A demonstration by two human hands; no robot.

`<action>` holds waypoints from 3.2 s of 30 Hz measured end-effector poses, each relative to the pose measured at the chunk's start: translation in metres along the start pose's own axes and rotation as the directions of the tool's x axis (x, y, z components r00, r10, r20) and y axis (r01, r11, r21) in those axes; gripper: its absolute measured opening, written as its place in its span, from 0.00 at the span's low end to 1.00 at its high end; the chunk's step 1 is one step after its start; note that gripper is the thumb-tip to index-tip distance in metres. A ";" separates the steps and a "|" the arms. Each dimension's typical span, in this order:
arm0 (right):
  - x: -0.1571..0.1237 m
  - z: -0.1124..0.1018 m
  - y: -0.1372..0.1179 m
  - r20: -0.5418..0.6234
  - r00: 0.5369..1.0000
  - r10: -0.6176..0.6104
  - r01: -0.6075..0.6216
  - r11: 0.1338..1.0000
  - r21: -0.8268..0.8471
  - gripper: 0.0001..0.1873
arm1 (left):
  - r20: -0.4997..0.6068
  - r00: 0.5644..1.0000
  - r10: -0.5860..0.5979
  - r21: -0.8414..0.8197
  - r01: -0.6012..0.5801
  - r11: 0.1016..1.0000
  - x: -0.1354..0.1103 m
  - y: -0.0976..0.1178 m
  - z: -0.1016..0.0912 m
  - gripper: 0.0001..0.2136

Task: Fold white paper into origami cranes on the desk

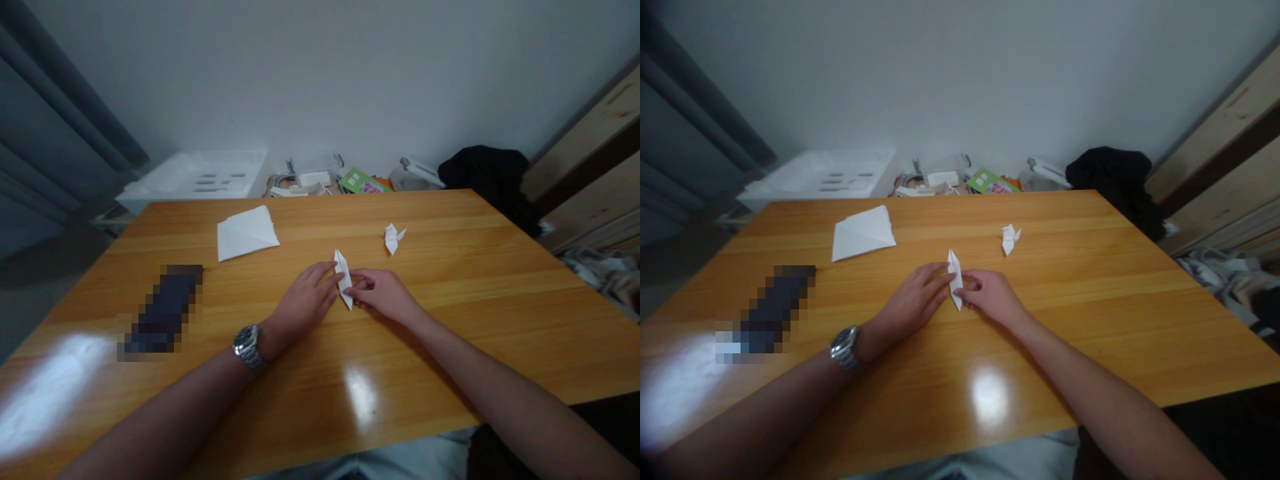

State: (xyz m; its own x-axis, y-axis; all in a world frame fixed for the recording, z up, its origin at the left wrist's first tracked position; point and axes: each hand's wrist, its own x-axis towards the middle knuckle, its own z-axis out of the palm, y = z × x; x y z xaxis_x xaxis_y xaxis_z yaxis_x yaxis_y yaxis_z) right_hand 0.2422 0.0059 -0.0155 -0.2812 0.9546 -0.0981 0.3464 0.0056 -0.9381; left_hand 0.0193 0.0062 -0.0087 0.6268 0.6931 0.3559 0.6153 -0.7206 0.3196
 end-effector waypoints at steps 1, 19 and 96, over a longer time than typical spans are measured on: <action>0.000 0.000 0.001 0.004 1.000 0.001 -0.001 1.000 -0.008 0.21 | 0.027 0.999 0.025 0.027 -0.026 0.999 -0.001 0.000 0.001 0.19; 0.003 -0.016 -0.002 -0.034 0.979 -0.200 0.161 0.868 -0.470 0.16 | 0.193 0.979 0.061 0.110 -0.083 0.990 -0.005 -0.003 0.002 0.24; 0.010 -0.022 0.008 0.402 0.632 -0.662 0.737 0.354 -0.575 0.10 | 0.091 0.988 0.127 -0.031 -0.125 0.992 -0.002 -0.019 -0.007 0.13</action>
State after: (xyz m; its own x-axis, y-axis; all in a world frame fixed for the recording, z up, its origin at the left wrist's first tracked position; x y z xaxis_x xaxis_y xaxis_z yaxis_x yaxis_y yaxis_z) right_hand 0.2620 0.0219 -0.0170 -0.7671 0.4799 0.4257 0.4301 0.8771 -0.2136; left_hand 0.0023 0.0185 -0.0092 0.7407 0.5949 0.3122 0.5176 -0.8015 0.2995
